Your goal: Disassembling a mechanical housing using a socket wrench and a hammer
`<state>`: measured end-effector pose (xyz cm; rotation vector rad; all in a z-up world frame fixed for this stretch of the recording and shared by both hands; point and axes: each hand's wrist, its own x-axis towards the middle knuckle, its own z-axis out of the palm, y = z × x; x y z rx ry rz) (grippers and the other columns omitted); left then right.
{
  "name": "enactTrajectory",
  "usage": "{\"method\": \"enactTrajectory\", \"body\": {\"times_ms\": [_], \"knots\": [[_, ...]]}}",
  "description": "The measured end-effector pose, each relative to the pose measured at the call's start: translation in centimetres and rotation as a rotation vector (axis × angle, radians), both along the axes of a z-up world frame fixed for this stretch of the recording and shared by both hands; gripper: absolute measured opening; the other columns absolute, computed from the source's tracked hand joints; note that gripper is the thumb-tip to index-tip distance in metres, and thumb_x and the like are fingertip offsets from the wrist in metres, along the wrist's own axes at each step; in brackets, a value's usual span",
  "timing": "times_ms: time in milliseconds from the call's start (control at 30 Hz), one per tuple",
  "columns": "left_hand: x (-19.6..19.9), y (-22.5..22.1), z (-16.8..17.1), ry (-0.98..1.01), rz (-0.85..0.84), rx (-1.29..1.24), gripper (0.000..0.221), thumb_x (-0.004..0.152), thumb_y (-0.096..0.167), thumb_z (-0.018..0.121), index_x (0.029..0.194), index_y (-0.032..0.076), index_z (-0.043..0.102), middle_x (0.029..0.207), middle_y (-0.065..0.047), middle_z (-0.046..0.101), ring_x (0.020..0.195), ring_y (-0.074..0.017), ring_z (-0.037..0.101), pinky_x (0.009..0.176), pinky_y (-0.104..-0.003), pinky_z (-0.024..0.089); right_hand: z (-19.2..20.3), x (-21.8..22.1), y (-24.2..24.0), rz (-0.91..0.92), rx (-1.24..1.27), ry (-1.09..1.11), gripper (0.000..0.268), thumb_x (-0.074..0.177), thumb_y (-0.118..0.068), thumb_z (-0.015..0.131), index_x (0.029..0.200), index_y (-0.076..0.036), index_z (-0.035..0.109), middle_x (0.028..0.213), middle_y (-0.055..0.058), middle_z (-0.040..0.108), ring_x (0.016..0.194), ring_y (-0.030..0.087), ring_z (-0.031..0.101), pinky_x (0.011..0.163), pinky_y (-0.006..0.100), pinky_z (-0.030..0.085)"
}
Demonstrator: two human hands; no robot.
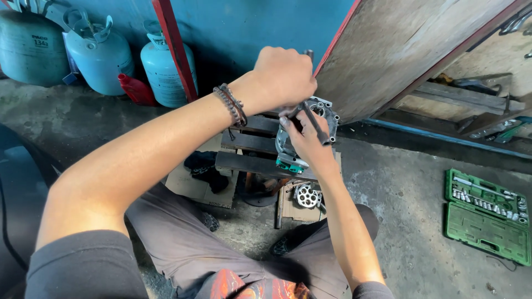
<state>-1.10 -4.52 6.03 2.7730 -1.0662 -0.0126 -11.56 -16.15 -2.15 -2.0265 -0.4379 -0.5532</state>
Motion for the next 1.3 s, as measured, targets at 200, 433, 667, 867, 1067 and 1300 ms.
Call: {"method": "enactTrajectory", "body": {"times_ms": [200, 433, 667, 867, 1067, 1300], "knots": [[0.1, 2.5, -0.5, -0.869, -0.053, -0.29, 0.037, 0.076, 0.041, 0.085, 0.09, 0.016, 0.061, 0.078, -0.002, 0.058, 0.068, -0.0238, 0.057, 0.078, -0.041, 0.039, -0.4, -0.2, 0.3, -0.184, -0.067, 0.336, 0.013, 0.098, -0.014, 0.062, 0.108, -0.01, 0.07, 0.097, -0.005, 0.07, 0.076, 0.009, 0.06, 0.071, 0.023, 0.049], [1.2, 6.4, -1.1, -0.866, -0.439, -0.039, 0.033, 0.109, 0.051, 0.057, 0.106, 0.022, 0.071, 0.109, -0.001, 0.063, 0.112, -0.0218, 0.053, 0.109, -0.047, 0.032, -0.2, 0.5, -0.1, -0.11, -0.158, 0.121, 0.012, 0.09, -0.002, 0.067, 0.099, -0.002, 0.075, 0.086, 0.005, 0.067, 0.062, 0.016, 0.05, 0.057, 0.029, 0.042], [-4.5, 7.7, 1.8, -0.567, -0.297, -0.009, 0.026, 0.1, 0.026, 0.067, 0.106, 0.006, 0.052, 0.064, -0.004, 0.069, 0.048, -0.022, 0.066, 0.053, -0.031, 0.05, -1.4, 1.1, -0.5, -0.115, -0.167, 0.081, 0.013, 0.088, -0.003, 0.069, 0.097, 0.004, 0.076, 0.098, 0.008, 0.074, 0.06, 0.018, 0.056, 0.053, 0.03, 0.043], [-7.8, 7.5, 3.7, 0.016, -0.384, -0.081, 0.032, 0.093, 0.025, 0.063, 0.117, 0.005, 0.057, 0.085, -0.019, 0.075, 0.073, -0.0487, 0.073, 0.065, -0.056, 0.058, -2.6, 1.2, -1.4, -0.132, -0.176, 0.136, 0.026, 0.093, -0.01, 0.069, 0.071, -0.003, 0.059, 0.069, 0.012, 0.057, 0.062, 0.034, 0.055, 0.062, 0.043, 0.046], [-5.1, 3.4, 3.0, -0.052, -0.571, -0.056, 0.029, 0.094, 0.043, 0.071, 0.106, 0.016, 0.075, 0.072, -0.01, 0.073, 0.07, -0.0408, 0.073, 0.065, -0.053, 0.06, -3.3, 1.5, -1.3, -0.193, -0.282, 0.037, 0.031, 0.092, -0.008, 0.067, 0.064, -0.008, 0.056, 0.059, 0.008, 0.051, 0.053, 0.026, 0.05, 0.061, 0.035, 0.042], [-2.6, -3.4, -0.7, -0.521, -0.696, -0.103, 0.036, 0.078, 0.064, 0.077, 0.081, 0.029, 0.072, 0.064, 0.003, 0.069, 0.062, -0.0284, 0.072, 0.058, -0.046, 0.059, -3.7, 1.7, -1.5, -0.285, -0.401, -0.073, 0.039, 0.091, -0.007, 0.065, 0.055, -0.015, 0.052, 0.048, 0.003, 0.043, 0.041, 0.017, 0.043, 0.06, 0.025, 0.038]]}}
